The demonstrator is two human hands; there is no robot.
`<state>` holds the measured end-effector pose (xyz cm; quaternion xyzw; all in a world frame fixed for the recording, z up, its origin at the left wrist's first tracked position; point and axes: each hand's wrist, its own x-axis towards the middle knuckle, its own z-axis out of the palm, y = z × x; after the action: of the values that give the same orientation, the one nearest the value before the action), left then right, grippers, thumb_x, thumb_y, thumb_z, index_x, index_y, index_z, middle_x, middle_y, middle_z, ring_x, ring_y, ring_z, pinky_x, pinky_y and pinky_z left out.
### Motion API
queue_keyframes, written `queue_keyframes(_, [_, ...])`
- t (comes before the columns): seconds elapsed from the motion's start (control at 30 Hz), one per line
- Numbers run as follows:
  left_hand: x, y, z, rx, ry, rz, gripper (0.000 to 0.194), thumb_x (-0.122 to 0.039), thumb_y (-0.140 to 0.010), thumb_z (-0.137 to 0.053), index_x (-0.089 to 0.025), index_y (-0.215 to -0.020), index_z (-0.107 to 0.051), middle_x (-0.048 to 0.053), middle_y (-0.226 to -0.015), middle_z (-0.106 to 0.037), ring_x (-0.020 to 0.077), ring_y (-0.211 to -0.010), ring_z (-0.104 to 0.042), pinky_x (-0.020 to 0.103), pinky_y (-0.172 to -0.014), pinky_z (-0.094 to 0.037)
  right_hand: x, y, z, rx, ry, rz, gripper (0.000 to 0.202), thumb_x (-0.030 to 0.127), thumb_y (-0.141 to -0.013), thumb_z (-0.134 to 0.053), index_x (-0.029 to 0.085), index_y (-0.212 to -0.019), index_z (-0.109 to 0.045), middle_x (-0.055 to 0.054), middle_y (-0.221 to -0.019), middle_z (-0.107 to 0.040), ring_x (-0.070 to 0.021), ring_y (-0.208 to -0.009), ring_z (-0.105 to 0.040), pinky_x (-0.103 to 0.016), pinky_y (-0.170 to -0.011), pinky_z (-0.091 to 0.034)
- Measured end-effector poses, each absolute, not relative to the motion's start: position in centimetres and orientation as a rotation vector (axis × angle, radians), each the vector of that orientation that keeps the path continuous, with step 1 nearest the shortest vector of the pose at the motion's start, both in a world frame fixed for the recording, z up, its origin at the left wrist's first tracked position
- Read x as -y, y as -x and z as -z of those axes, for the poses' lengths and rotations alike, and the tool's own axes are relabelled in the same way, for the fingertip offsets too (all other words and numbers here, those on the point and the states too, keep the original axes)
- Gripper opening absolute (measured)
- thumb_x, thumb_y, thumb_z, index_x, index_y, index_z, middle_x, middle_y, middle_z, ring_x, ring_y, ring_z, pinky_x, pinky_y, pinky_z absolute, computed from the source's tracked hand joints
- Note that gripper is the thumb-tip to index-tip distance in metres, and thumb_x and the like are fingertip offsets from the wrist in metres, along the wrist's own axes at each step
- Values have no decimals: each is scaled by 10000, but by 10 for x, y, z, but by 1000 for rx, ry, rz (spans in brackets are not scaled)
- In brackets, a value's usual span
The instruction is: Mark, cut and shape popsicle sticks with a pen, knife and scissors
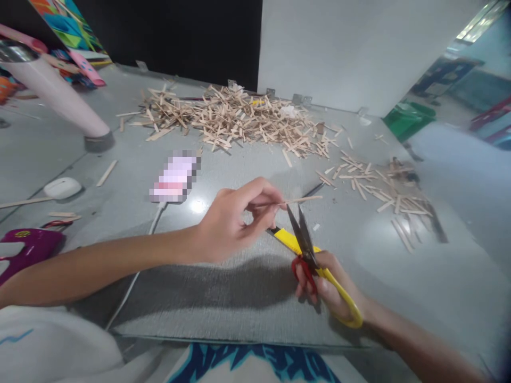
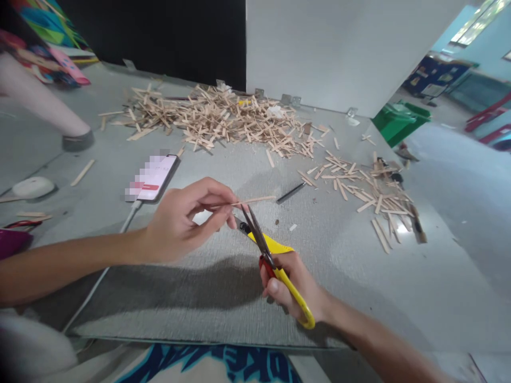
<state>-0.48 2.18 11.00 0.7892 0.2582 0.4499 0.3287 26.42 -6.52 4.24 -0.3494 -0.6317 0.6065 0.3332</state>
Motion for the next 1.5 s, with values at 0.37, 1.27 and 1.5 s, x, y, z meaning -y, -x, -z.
queue_keyframes(0.37, [-22, 8, -124, -811, -1872, -1218, 67, -163, -1046, -676, -192, -1064, -733, 4, -888, -777, 91, -667, -715, 178, -566, -588, 70, -271, -47, 1521, 940, -1687, 675, 827, -1013, -565, 166, -902, -648, 11, -689, -586, -85, -452, -556, -195, -429, -474])
queue_keyframes(1.27, [-18, 9, -121, -877, -2001, -1150, 74, -197, -1061, -650, -215, -1109, -703, 21, -983, -866, 137, -814, -845, 202, -732, -692, 70, -272, -50, 1543, 972, -1800, 688, 834, -1028, -513, 190, -800, -597, 55, -535, -495, -81, -383, -466, -216, -428, -500])
queue_keyframes(1.5, [-17, 8, -122, -875, -1957, -1161, 68, -192, -1062, -636, -204, -1080, -700, 25, -938, -861, 162, -826, -864, 204, -686, -699, 69, -267, -54, 1499, 970, -1828, 706, 847, -1014, -529, 190, -760, -584, 54, -524, -492, -69, -362, -443, -209, -423, -519])
